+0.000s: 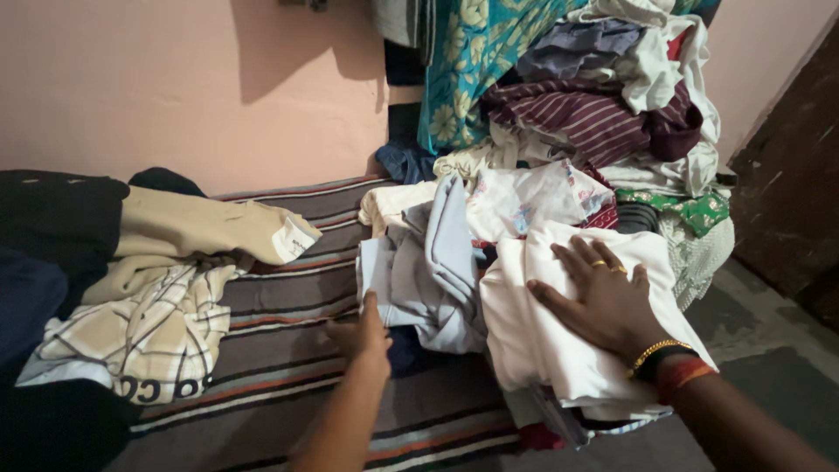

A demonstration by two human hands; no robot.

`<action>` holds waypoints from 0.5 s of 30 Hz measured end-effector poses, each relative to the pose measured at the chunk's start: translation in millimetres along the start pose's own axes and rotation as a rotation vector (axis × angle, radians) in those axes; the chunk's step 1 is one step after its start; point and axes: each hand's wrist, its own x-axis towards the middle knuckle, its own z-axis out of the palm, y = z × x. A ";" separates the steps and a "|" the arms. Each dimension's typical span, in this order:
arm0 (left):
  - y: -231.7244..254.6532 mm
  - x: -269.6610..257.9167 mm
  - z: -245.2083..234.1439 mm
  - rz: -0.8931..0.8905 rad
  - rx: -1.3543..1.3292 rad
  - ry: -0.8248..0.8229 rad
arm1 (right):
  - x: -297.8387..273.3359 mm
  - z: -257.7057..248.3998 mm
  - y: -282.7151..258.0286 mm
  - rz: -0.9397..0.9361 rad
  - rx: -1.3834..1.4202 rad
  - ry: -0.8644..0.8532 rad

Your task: The person folds various clothes on a bed, including buttoning a plaid shirt and stacking the items into piles.

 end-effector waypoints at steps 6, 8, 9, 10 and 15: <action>-2.7 23.2 2.1 0.029 0.199 -0.336 | 2.1 -29.6 -28.1 -0.003 0.021 0.098; -5.7 27.2 5.7 0.013 0.175 -0.352 | 12.3 -34.4 -47.6 -0.068 0.142 0.176; -5.6 27.7 6.6 0.005 0.165 -0.360 | 19.2 -34.8 -58.5 -0.108 0.255 0.171; -3.8 28.0 5.8 0.006 0.126 -0.388 | 26.9 -33.5 -69.7 -0.148 0.368 0.166; 12.0 16.3 7.1 -0.124 0.000 -0.528 | 69.6 -10.3 -129.1 -0.120 0.489 -0.003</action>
